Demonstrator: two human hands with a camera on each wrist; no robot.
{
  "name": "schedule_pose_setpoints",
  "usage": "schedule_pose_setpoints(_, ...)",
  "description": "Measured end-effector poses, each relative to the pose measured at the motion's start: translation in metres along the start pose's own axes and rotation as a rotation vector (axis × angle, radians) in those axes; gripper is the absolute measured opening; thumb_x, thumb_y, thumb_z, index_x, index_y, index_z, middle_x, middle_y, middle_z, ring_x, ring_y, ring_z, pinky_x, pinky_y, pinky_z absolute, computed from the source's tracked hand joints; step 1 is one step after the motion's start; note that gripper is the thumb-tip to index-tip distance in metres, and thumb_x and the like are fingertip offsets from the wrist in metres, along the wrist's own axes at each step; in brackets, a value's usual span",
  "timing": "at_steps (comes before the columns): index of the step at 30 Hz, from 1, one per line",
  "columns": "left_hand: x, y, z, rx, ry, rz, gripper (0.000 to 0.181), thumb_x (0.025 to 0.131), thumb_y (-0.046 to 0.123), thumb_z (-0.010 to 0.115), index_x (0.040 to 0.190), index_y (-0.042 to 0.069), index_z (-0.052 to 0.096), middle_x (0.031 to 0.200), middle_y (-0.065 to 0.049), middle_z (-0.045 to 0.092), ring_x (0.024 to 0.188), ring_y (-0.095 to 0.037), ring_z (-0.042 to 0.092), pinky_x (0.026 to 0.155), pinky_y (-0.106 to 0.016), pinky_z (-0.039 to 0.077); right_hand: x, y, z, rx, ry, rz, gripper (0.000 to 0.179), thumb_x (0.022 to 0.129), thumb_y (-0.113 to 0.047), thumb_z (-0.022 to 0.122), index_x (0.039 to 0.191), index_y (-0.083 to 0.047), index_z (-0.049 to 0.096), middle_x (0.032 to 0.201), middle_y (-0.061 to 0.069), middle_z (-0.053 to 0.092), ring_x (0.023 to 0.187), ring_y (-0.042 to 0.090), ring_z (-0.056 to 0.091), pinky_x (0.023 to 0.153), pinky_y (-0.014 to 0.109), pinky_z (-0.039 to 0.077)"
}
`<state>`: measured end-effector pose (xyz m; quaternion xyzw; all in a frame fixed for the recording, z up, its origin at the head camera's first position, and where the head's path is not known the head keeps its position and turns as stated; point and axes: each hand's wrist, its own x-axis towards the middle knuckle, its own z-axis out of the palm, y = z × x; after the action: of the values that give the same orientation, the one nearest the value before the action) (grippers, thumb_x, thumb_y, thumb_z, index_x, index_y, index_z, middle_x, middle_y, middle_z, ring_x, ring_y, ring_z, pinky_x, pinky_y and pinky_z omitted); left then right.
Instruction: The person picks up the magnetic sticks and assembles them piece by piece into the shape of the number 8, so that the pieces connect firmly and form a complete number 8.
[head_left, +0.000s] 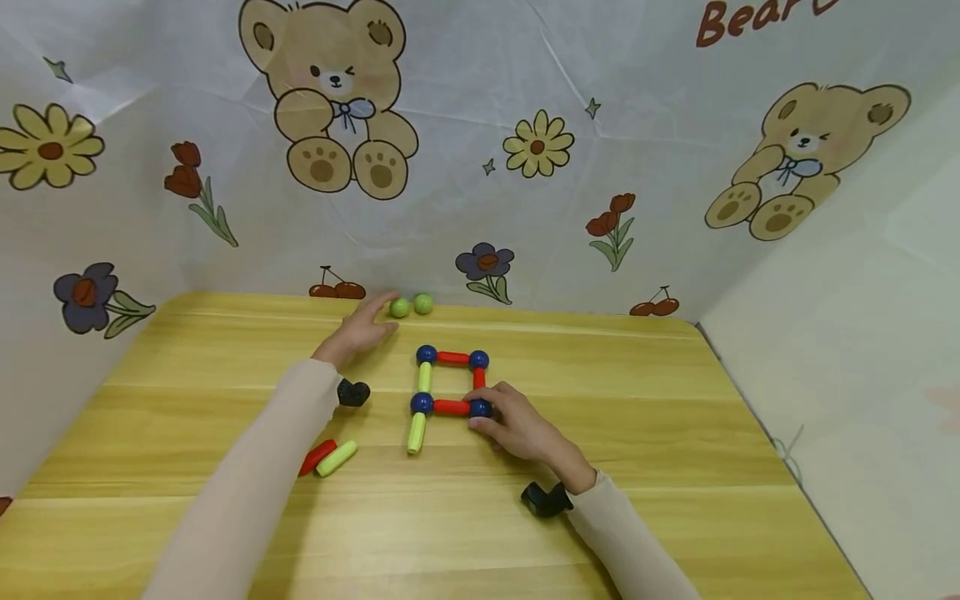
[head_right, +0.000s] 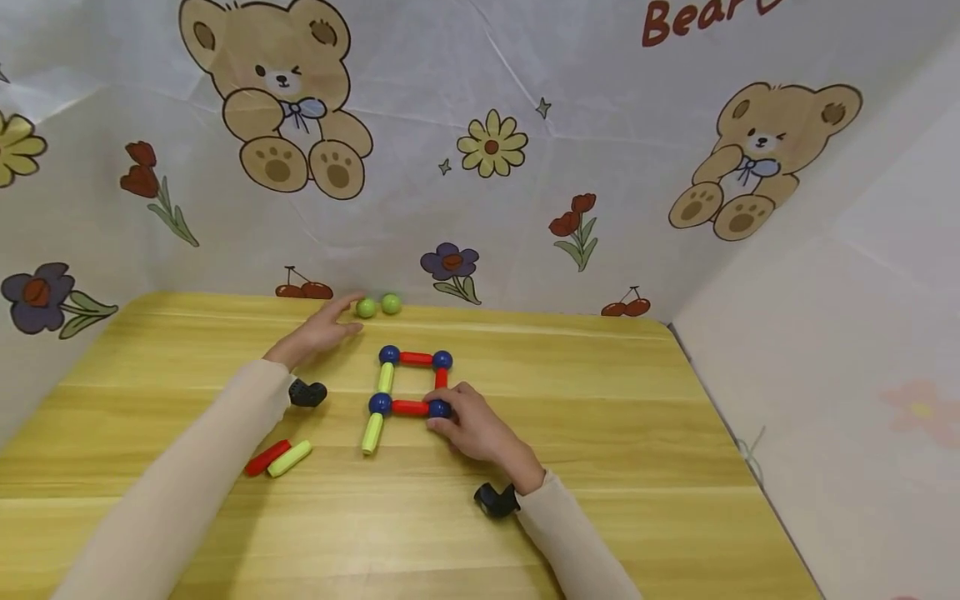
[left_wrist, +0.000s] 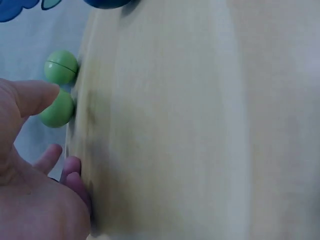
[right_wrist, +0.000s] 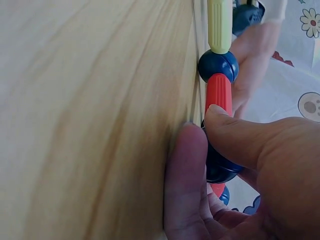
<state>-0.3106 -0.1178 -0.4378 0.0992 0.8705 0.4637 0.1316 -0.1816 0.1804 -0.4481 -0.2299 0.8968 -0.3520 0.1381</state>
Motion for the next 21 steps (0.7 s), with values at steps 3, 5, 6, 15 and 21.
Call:
schedule_pose_setpoints(3, 0.002, 0.005, -0.002, 0.096, -0.012, 0.046, 0.058, 0.107, 0.012, 0.050, 0.161, 0.008, 0.029, 0.168, -0.025, 0.020, 0.155, -0.047, 0.012, 0.117, -0.073, -0.005, 0.000, -0.002, 0.000, 0.004, -0.003, -0.002, 0.034, 0.104, -0.017, 0.062, 0.137, -0.007, 0.061, 0.106, 0.012, 0.050, 0.058, 0.010, 0.057, 0.061, 0.024, 0.050)
schedule_pose_setpoints(5, 0.001, 0.008, -0.002, 0.161, -0.011, 0.086, 0.053, 0.106, 0.010, 0.051, 0.156, 0.004, 0.038, 0.164, -0.027, 0.029, 0.152, -0.049, 0.021, 0.119, -0.072, 0.001, 0.000, -0.003, 0.001, 0.002, -0.008, -0.005, 0.034, 0.105, -0.017, 0.062, 0.137, -0.007, 0.061, 0.105, 0.013, 0.050, 0.058, 0.009, 0.057, 0.061, 0.024, 0.050)
schedule_pose_setpoints(6, -0.001, 0.009, -0.001, 0.184, -0.005, 0.110, 0.048, 0.105, 0.008, 0.051, 0.152, 0.001, 0.044, 0.160, -0.028, 0.036, 0.150, -0.049, 0.027, 0.120, -0.070, 0.007, 0.000, -0.003, 0.001, 0.002, -0.008, -0.003, 0.034, 0.105, -0.017, 0.062, 0.137, -0.007, 0.061, 0.105, 0.012, 0.050, 0.058, 0.009, 0.057, 0.061, 0.024, 0.050)
schedule_pose_setpoints(15, -0.022, 0.007, 0.006, 0.258, 0.065, 0.208, 0.028, 0.104, 0.005, 0.056, 0.129, -0.004, 0.065, 0.138, -0.028, 0.059, 0.128, -0.043, 0.053, 0.109, -0.056, 0.041, 0.000, -0.003, -0.002, -0.003, -0.001, -0.003, 0.033, 0.104, -0.017, 0.063, 0.136, -0.007, 0.062, 0.107, 0.014, 0.050, 0.057, 0.010, 0.056, 0.061, 0.024, 0.049)
schedule_pose_setpoints(21, -0.050, 0.013, 0.012, 0.208, 0.055, 0.284, 0.025, 0.100, 0.007, 0.067, 0.123, -0.001, 0.068, 0.122, -0.020, 0.066, 0.081, -0.023, 0.053, 0.074, -0.037, 0.045, -0.001, -0.003, -0.003, -0.014, -0.003, 0.006, 0.033, 0.104, -0.018, 0.062, 0.136, -0.008, 0.061, 0.107, 0.014, 0.051, 0.057, 0.010, 0.056, 0.062, 0.024, 0.049)
